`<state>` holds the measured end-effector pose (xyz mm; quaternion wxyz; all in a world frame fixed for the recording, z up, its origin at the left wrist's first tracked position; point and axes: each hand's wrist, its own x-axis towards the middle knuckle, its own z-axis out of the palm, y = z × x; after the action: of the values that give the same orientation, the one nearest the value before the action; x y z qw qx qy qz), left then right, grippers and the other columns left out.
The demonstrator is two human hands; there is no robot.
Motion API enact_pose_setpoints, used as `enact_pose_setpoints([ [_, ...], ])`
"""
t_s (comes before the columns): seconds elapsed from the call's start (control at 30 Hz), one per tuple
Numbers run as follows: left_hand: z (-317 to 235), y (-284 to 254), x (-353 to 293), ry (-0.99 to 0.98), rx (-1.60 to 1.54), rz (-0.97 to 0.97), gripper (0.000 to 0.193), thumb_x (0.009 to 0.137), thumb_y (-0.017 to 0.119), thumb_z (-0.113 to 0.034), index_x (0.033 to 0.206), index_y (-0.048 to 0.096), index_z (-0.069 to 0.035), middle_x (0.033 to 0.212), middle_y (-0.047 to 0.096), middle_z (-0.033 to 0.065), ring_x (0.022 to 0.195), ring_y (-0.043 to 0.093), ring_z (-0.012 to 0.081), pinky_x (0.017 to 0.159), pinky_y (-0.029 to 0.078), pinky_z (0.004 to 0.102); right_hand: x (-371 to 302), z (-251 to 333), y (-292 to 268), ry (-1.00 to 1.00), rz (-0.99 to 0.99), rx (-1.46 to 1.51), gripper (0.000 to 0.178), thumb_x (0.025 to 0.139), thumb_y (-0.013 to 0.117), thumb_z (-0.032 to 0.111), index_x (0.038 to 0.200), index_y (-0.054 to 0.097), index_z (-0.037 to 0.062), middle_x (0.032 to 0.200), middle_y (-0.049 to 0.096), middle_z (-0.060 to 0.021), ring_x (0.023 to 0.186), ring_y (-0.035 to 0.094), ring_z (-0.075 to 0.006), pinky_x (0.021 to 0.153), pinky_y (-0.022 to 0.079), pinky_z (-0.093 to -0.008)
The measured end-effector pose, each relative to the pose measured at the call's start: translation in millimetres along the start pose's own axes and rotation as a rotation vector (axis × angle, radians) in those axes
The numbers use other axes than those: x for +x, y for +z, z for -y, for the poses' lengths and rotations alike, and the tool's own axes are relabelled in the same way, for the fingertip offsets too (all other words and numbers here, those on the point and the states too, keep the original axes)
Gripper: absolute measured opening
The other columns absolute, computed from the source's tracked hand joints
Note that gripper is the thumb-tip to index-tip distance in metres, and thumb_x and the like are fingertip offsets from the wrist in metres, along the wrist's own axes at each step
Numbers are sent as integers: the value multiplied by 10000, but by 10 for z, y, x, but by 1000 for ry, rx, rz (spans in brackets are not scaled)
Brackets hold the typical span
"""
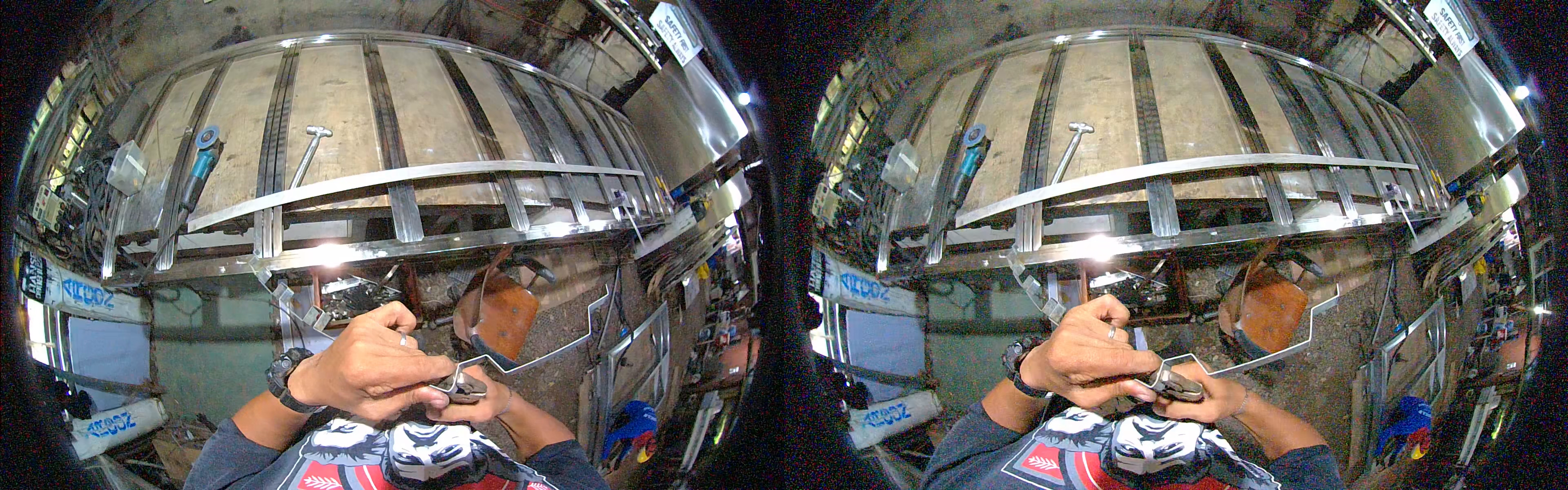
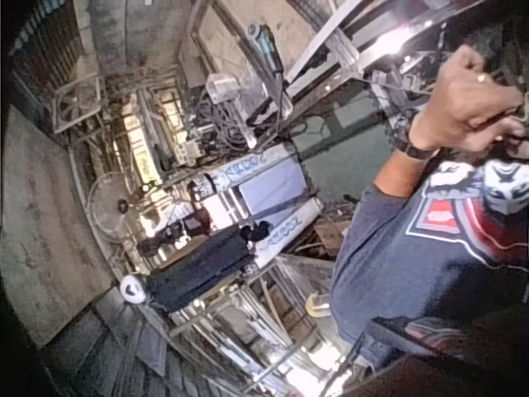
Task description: The person uses pliers to bend a thin metal rod into a zigzag shape. The person repeatedly bends the rod at intervals, creating a series of angled segments. The person then walks to another area and interacts with other workers.
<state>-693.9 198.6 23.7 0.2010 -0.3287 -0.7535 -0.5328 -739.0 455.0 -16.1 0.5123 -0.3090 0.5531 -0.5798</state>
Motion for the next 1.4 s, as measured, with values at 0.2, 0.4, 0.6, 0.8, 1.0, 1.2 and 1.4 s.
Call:
enact_pose_setpoints([
  [0.2, -9, 9, 88, -73, 256, -61, 187, 887, 782, -274, 963, 761, -104, 684, 587, 35, 654, 594, 225, 694, 435, 393, 21, -160, -111, -252, -315, -177, 348, 819, 820, 82, 1121, 673, -10, 965, 726, -49, 855, 684, -150, 798, 546, -328],
  [0.4, 103, 104, 3, -207, 76, -120, 204, 859, 799, -273, 857, 738, -78, 676, 566, 69, 630, 553, 274, 585, 410, 394, 180, 97, -200, -246, -286, -439, 258, 829, 786, 45, 1064, 691, -5, 892, 660, -52, 849, 609, -152, 737, 497, -340],
  [0.6, 139, 116, -80, -215, 257, -90, 167, 883, 778, -239, 845, 734, -83, 677, 585, 76, 621, 559, 279, 580, 406, 391, 236, 245, -173, -50, -290, -522, 336, 907, 774, 145, 1203, 660, 36, 1007, 703, -93, 919, 661, -205, 840, 536, -388],
  [0.8, 216, 30, -140, -354, -16, -223, 175, 953, 723, -202, 888, 726, -40, 737, 653, 90, 637, 595, 219, 624, 444, 327, 233, 213, -260, 1, -117, -708, 371, 1043, 639, 275, 1319, 609, 28, 1147, 715, -135, 1007, 700, -217, 906, 549, -368],
  [1.0, 378, 12, -239, -534, -424, -407, 319, 1108, 511, -349, 996, 585, -60, 734, 506, -37, 586, 435, 69, 533, 351, 241, 226, 291, -323, 139, -149, 175, 580, 1015, 647, 201, 1488, 433, -55, 1247, 661, -173, 853, 696, -194, 617, 569, -291],
  [1.2, 499, -98, -202, -502, -695, -507, 366, 1105, 496, -406, 903, 492, -102, 697, 482, -27, 538, 428, 59, 495, 338, 236, 232, 338, -241, 129, -49, 293, 607, 896, 656, 83, 1433, 465, -126, 1347, 619, -296, 885, 730, -300, 754, 606, -397],
  [1.4, 537, -88, -135, -468, -732, -538, 370, 1101, 512, -395, 893, 507, -89, 700, 492, -7, 572, 460, 74, 530, 376, 242, 371, 235, 9, -310, 57, 918, 587, 812, 667, 117, 1351, 582, -99, 1436, 483, -422, 1388, 475, -523, 1225, 280, -606],
])
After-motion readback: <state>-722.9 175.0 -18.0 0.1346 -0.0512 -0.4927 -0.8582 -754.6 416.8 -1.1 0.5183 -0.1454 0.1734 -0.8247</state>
